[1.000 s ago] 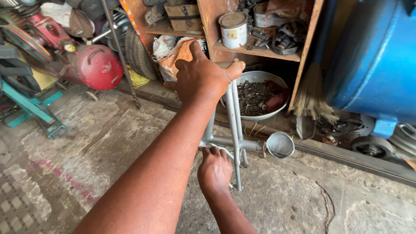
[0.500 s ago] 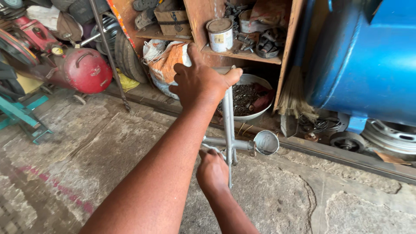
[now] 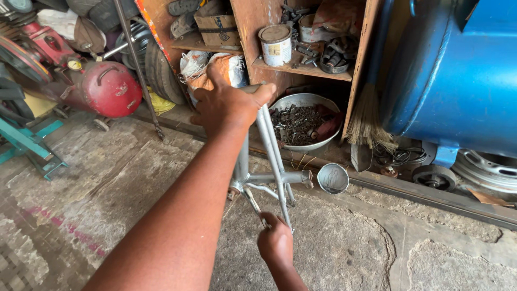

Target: The person cleans a silver bicycle frame by hand using a toothbrush and a small cup of cleaning fluid, reaching into the joints and internal tubes of the frame.

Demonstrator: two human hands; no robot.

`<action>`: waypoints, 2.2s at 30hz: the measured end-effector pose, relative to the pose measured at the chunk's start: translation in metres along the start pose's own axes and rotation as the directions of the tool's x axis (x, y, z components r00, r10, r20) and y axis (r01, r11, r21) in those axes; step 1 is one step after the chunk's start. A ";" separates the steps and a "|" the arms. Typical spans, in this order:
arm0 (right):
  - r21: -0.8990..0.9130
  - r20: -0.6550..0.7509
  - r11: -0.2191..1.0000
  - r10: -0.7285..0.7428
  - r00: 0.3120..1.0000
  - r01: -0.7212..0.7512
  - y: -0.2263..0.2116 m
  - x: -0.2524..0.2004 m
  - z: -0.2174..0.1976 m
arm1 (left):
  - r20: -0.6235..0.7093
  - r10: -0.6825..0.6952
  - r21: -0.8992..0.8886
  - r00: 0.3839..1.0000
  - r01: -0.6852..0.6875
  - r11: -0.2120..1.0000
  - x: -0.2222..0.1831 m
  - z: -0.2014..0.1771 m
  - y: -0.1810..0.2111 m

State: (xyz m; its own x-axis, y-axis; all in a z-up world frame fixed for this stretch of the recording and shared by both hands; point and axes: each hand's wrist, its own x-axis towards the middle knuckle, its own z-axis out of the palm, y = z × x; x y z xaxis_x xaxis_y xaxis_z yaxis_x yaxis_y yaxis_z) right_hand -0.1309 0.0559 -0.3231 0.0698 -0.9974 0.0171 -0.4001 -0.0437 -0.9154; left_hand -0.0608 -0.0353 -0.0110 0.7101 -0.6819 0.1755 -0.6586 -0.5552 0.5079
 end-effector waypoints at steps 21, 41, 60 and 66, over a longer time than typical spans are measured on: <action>-0.059 -0.453 0.943 0.266 0.851 -0.326 0.072 0.108 -0.120 | 0.135 0.100 0.199 0.986 -0.126 0.972 0.020 -0.030 -0.025; -0.607 -0.231 0.629 0.445 0.865 -0.485 0.164 0.185 -0.085 | -0.068 0.260 -0.095 0.963 -0.265 0.959 0.024 -0.019 -0.085; 0.681 -0.204 0.732 0.184 0.961 0.004 0.072 0.102 -0.115 | -0.083 0.198 -0.659 0.977 -0.203 0.724 0.029 -0.027 -0.131; 0.535 -0.130 0.843 0.016 0.991 0.056 0.022 0.066 -0.108 | 0.035 0.048 -0.697 0.998 -0.010 0.717 0.037 -0.036 -0.137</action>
State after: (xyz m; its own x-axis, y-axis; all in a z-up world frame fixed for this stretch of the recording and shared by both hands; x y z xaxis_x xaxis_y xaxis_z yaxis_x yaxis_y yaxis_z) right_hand -0.2337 -0.0175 -0.2986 -0.0557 -0.9970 0.0545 0.1550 -0.0626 -0.9859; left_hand 0.0646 0.0329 -0.0433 0.6684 -0.7241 0.1701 -0.3060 -0.0593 0.9502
